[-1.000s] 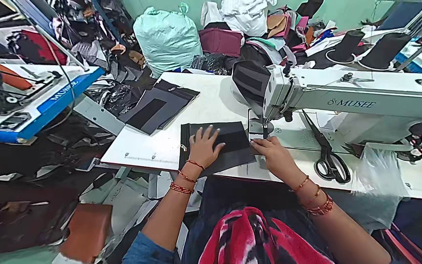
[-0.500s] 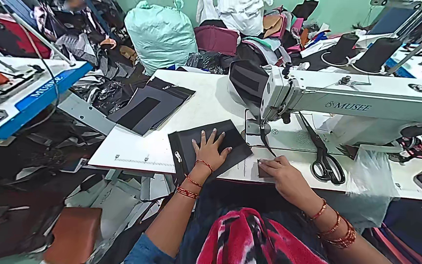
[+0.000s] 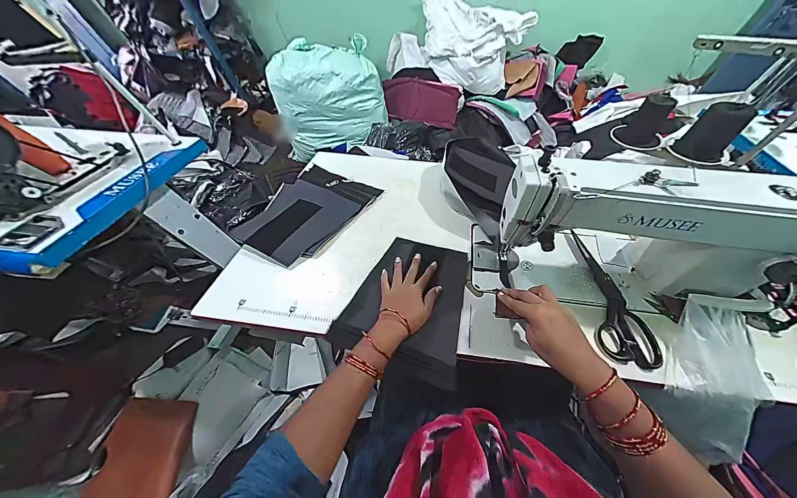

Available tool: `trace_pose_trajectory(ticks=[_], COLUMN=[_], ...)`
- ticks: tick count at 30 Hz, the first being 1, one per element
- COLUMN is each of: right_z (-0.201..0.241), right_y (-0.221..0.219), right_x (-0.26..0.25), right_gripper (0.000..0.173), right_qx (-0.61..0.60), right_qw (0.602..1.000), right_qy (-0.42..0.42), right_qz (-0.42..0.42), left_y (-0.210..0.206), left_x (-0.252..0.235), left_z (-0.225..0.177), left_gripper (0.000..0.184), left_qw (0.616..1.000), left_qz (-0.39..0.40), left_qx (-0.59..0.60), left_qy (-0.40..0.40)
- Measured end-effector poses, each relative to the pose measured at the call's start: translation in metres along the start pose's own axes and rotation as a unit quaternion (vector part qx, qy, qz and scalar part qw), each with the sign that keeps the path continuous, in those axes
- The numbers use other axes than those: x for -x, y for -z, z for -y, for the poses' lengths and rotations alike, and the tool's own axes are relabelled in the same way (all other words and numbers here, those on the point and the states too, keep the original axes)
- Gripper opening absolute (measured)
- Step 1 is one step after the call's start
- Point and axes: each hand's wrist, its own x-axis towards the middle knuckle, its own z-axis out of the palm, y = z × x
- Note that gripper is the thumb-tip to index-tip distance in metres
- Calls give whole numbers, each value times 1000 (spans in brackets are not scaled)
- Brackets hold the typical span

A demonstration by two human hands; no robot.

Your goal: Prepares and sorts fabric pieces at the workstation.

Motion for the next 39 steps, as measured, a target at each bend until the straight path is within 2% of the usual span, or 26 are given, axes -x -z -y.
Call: trace_pose_trajectory(ticks=[2, 4, 11, 15, 20, 24, 28, 30, 34, 36, 39], right_z=[0, -1, 11, 13, 15, 16, 20, 18, 8, 4, 5], right_y=[-7, -15, -38, -64, -66, -60, -52, -42, -5, 5, -2], right_x=[-12, -29, -114, -138, -101, -38, 33, 54, 56, 41, 11], right_gripper=[55, 56, 50, 53, 54, 48, 52, 53, 48, 47, 54], right_qx=[-2, 7, 33, 69, 78, 80, 74, 57, -37, -40, -11], right_qw=[1000, 1000, 989, 989, 987, 988, 986, 985, 985, 991, 996], right_qy=[0, 5, 4, 6, 17, 98, 145, 157, 151, 118, 91], right_qz=[10, 23, 143, 129, 138, 89, 27, 33, 72, 50, 9], left_y=[-1, -3, -5, -5, -6, -8, -9, -8, -9, -12, -15], left_x=[7, 12, 14, 13, 13, 12, 13, 12, 8, 1, -11], left_z=[-20, -32, -35, -35, -35, -35, -35, -36, -36, -34, -32], left_gripper=[59, 60, 59, 58, 58, 59, 59, 59, 60, 61, 61], left_qw=[995, 990, 988, 988, 988, 988, 988, 988, 987, 987, 987], left_qz=[-17, -27, -33, -33, -27, -37, -35, -33, -41, -59, -85], left_qx=[6, 9, 12, 15, 21, 16, 14, 15, 12, 8, 0], left_qy=[94, 141, 149, 152, 151, 146, 149, 151, 152, 147, 139])
